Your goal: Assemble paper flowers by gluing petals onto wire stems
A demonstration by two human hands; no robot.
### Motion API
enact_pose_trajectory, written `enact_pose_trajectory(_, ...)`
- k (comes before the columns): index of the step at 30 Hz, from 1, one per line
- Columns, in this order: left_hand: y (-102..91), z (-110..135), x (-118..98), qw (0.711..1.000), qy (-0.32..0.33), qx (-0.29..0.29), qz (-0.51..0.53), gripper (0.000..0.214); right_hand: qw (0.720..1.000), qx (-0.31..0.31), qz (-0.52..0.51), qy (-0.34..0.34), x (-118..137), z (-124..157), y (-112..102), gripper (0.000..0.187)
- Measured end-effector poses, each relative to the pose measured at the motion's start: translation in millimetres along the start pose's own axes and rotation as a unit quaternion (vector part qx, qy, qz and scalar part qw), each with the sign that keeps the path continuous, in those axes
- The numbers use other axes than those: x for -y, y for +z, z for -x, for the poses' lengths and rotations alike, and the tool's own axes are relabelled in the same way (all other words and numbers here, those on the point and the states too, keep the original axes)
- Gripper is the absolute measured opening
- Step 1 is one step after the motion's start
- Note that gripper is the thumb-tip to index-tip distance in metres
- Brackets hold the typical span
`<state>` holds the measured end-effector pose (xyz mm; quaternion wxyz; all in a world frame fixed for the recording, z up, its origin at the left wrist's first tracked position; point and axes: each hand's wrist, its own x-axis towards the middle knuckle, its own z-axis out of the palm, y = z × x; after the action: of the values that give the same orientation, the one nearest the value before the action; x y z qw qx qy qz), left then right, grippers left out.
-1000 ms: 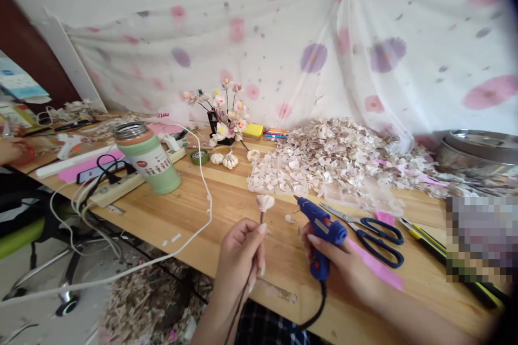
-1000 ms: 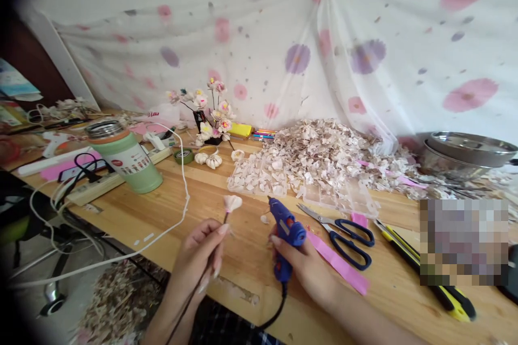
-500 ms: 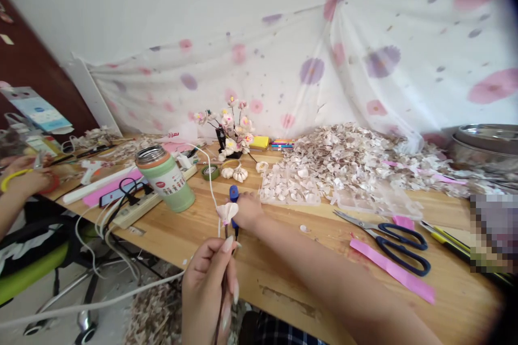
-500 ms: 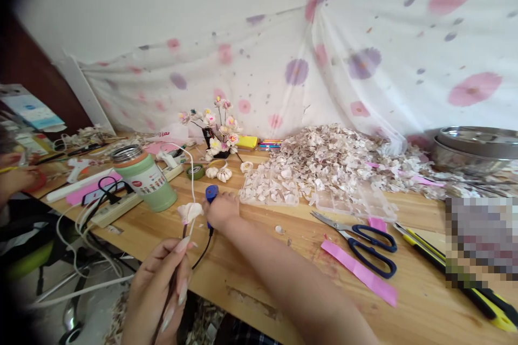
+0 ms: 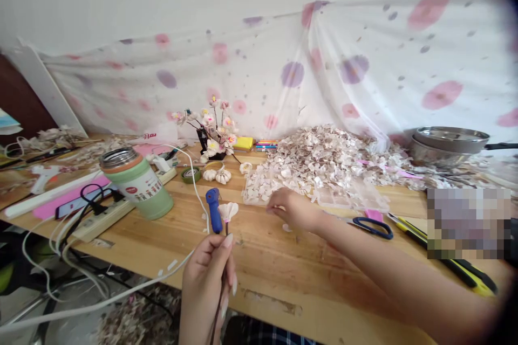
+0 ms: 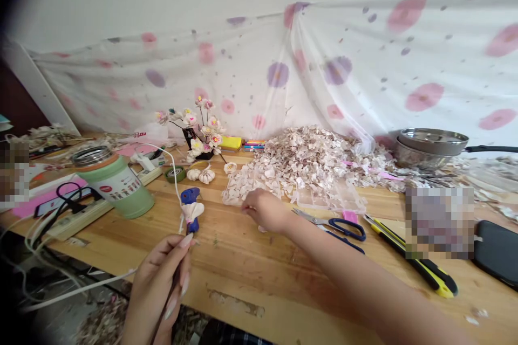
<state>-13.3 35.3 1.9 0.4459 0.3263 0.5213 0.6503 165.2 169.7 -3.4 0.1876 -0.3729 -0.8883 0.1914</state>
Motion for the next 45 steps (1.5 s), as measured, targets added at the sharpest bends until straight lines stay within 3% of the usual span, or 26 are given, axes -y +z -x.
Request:
enact_pose_trajectory(3, 13.1, 0, 5, 0.999, -0.027, 0.025, 0.002, 0.036, 0.998, 0.052, 0.009, -0.03, -22, 36, -11, 0.015)
enact_pose_trajectory(5, 23.5, 2, 7, 0.998, -0.04, 0.039, 0.007, 0.037, 0.998, 0.059, 0.025, -0.019, -27, 51, -8, 0.01)
enact_pose_trajectory(7, 33.1, 4, 9, 0.997, -0.056, 0.048, 0.008, 0.037, 0.997, 0.052, 0.049, 0.007, -25, 59, -2, 0.018)
enact_pose_trajectory(10, 43.0, 7, 14, 0.996, -0.07, 0.063, 0.003, 0.037, 0.993, 0.04, 0.094, 0.05, -20, 59, 6, 0.037)
enact_pose_trajectory(13, 47.1, 8, 19, 0.994, -0.07, 0.084, -0.011, 0.039, 0.985, 0.045, 0.146, 0.074, -15, 52, 8, 0.037)
enact_pose_trajectory(20, 50.5, 10, 26, 0.991, -0.079, 0.109, -0.023, 0.039, 0.959, 0.112, 0.257, 0.024, -10, 41, 8, 0.031)
enact_pose_trajectory(30, 60.0, 14, 34, 0.989, -0.077, 0.123, 0.0, 0.036, 0.932, 0.15, 0.329, -0.016, -6, 36, 9, 0.024)
enact_pose_trajectory(39, 57.5, 9, 37, 0.989, -0.075, 0.129, -0.01, 0.039, 0.951, 0.136, 0.279, -0.015, -19, 36, 8, 0.022)
enact_pose_trajectory(45, 58.8, 3, 46, 0.979, -0.094, 0.171, -0.061, 0.04, 0.974, 0.04, 0.197, 0.102, -23, 55, -5, 0.033)
